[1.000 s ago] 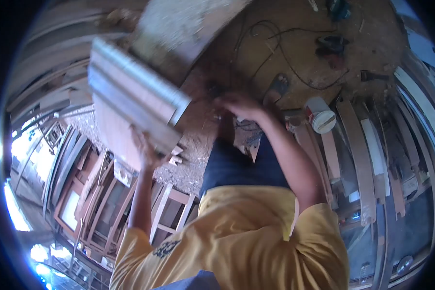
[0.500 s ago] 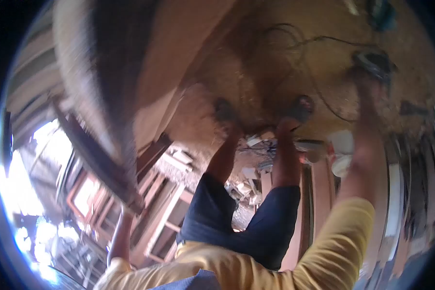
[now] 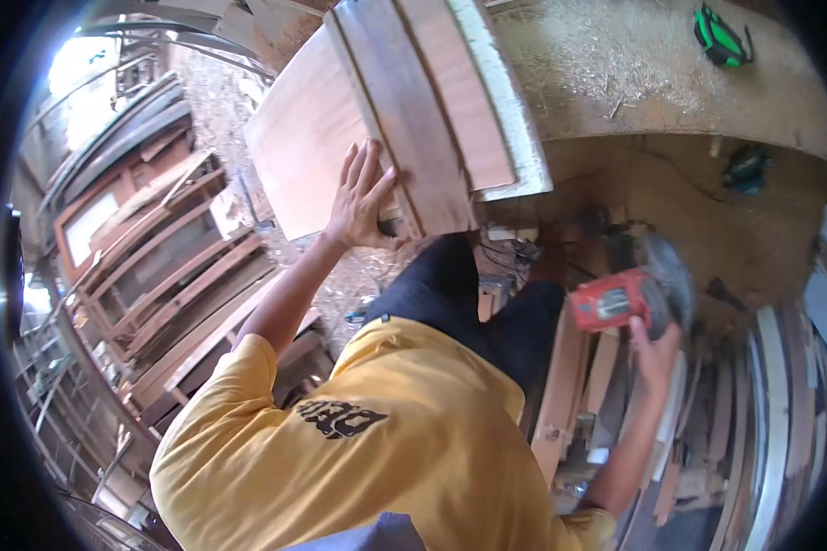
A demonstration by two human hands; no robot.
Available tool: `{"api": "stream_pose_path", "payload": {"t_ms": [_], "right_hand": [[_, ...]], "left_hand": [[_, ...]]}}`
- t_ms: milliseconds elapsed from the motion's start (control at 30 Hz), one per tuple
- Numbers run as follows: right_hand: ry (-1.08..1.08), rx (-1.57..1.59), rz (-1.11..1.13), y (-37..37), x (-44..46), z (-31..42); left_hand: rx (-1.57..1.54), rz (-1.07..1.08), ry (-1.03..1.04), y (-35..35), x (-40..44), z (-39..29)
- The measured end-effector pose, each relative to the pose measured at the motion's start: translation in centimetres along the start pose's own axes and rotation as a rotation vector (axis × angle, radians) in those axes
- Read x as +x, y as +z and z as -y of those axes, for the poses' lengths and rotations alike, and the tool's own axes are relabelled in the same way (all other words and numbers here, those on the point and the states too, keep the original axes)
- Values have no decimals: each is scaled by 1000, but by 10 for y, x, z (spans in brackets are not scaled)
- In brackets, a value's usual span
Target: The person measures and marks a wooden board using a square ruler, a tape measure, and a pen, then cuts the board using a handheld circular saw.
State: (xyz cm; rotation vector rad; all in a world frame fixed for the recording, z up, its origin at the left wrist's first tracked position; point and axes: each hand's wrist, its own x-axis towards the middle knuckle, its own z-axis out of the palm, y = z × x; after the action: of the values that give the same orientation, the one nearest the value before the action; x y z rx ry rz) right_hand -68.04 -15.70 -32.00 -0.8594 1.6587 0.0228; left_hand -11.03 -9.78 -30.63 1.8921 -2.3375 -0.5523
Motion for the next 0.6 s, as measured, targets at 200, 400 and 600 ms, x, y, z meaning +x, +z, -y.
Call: {"api": "stream_pose_path", "payload": {"t_ms": [200, 400, 600], "right_hand": [[-105, 361, -163, 103, -158, 80], [-275, 182, -353, 159, -229, 89], [-395, -61, -474, 194, -248, 115]], "left_hand": [[-66, -16, -4, -18, 5, -1], [-86, -11, 4, -20, 6, -2], [-82, -26, -4, -16, 5, -1]]}}
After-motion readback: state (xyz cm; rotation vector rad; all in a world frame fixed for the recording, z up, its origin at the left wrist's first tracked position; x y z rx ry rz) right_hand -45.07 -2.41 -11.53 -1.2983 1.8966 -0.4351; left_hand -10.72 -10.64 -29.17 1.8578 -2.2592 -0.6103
